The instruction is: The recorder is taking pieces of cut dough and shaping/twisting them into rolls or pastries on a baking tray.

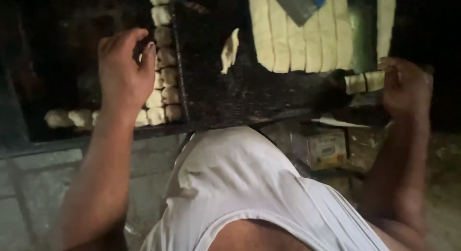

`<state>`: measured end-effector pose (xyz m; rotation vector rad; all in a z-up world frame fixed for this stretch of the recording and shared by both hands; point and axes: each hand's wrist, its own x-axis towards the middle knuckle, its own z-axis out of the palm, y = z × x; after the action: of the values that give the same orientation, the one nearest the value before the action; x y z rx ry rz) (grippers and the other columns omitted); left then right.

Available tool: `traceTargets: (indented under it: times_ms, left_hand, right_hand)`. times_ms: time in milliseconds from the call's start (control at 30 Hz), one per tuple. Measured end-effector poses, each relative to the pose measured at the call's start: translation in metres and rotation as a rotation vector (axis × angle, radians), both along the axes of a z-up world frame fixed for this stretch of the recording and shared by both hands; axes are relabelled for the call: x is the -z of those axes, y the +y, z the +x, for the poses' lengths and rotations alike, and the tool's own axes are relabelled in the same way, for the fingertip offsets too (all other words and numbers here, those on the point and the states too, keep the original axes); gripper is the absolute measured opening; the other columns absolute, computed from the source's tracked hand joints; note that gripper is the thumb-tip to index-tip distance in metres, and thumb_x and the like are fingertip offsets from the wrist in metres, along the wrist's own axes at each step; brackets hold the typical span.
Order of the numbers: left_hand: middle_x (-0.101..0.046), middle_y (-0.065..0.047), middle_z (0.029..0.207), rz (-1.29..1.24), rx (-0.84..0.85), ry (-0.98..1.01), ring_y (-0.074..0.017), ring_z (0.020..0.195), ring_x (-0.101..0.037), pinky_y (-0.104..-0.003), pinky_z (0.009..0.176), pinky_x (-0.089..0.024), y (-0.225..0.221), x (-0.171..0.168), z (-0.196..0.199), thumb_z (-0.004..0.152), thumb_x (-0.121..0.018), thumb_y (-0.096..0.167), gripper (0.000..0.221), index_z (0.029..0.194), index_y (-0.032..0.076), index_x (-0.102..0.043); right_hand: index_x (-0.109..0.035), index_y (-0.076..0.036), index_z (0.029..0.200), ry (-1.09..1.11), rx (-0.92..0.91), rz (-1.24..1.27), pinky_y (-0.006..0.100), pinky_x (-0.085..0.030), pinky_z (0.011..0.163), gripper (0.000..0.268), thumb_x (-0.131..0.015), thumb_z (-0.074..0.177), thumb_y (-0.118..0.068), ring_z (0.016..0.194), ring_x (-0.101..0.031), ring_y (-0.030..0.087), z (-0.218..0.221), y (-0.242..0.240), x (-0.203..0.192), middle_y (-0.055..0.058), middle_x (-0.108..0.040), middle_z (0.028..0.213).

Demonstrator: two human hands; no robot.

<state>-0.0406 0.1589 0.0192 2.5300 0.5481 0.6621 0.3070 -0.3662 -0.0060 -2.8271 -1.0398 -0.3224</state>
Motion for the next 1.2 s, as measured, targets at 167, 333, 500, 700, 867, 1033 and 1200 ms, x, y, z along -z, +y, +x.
traceTargets:
  times_ms: [167,333,500,700,867,1033,1200]
  left_hand:
    - [-0.073,-0.017,0.119,-0.124,0.059,-0.094,-0.0349,0.116,-0.065,-0.046,0.100,-0.051,-0.065,-0.031,0.022,0.102,-0.074,0.012,0.021,0.121,0.004,-0.071]
    - [-0.074,-0.015,0.115,-0.482,0.139,-0.065,-0.0295,0.107,-0.070,-0.039,0.091,-0.057,-0.141,-0.034,0.041,0.093,-0.076,0.012,0.027,0.118,0.004,-0.071]
    - [-0.071,-0.005,0.107,-1.602,0.139,-0.034,-0.0122,0.095,-0.070,-0.032,0.080,-0.063,-0.184,0.041,0.058,0.094,-0.070,0.014,0.029,0.121,0.004,-0.066]
    - [-0.073,-0.010,0.106,-1.098,-0.108,-0.558,-0.0158,0.093,-0.073,-0.031,0.085,-0.062,-0.122,0.043,0.045,0.104,-0.062,0.003,0.021,0.124,0.001,-0.061]
    - [-0.069,-0.007,0.103,-1.122,-0.152,-0.649,-0.0126,0.091,-0.070,-0.029,0.084,-0.063,-0.103,0.001,0.047,0.096,-0.065,0.000,0.039,0.132,0.002,-0.051]
    - [-0.076,-0.007,0.106,-0.872,-0.158,-0.505,-0.0120,0.094,-0.073,-0.030,0.084,-0.062,-0.113,0.011,0.062,0.097,-0.071,0.003,0.029,0.125,0.002,-0.066]
    - [-0.077,-0.015,0.104,-0.623,-0.239,-0.342,-0.0226,0.095,-0.074,-0.036,0.083,-0.060,-0.145,0.113,0.101,0.093,-0.073,0.004,0.025,0.117,0.004,-0.070]
  right_hand:
    - [-0.070,-0.002,0.110,0.115,-0.220,0.057,0.045,-0.057,0.087,0.012,-0.071,0.099,-0.008,0.102,-0.071,0.035,-0.035,0.042,-0.035,0.019,-0.073,0.111]
    - [-0.069,-0.005,0.101,0.493,-0.151,0.154,0.035,-0.049,0.070,0.006,-0.075,0.102,-0.004,0.079,-0.063,0.025,-0.060,0.046,-0.017,0.015,-0.068,0.093]
    - [-0.070,-0.003,0.114,1.300,-0.255,0.641,0.026,-0.057,0.081,0.021,-0.072,0.094,-0.006,0.095,-0.069,0.013,-0.125,0.160,-0.003,0.004,-0.073,0.106]
    - [-0.069,-0.004,0.115,0.366,-0.634,0.422,0.039,-0.054,0.089,0.025,-0.079,0.093,-0.009,0.105,-0.067,0.030,-0.166,0.285,-0.034,0.012,-0.070,0.111]
    - [-0.069,-0.003,0.110,0.409,-0.561,0.468,0.046,-0.052,0.087,0.028,-0.074,0.092,-0.023,0.099,-0.063,0.037,-0.127,0.315,0.052,0.019,-0.068,0.109]
    - [-0.068,0.007,0.101,1.410,-0.249,0.754,0.052,-0.047,0.083,0.034,-0.061,0.115,-0.023,0.089,-0.056,0.043,-0.126,0.303,0.047,0.030,-0.063,0.100]
    - [-0.070,0.001,0.111,0.190,-0.929,0.079,0.048,-0.055,0.097,0.037,-0.078,0.078,-0.013,0.114,-0.065,0.039,-0.164,0.268,0.003,0.018,-0.070,0.115]
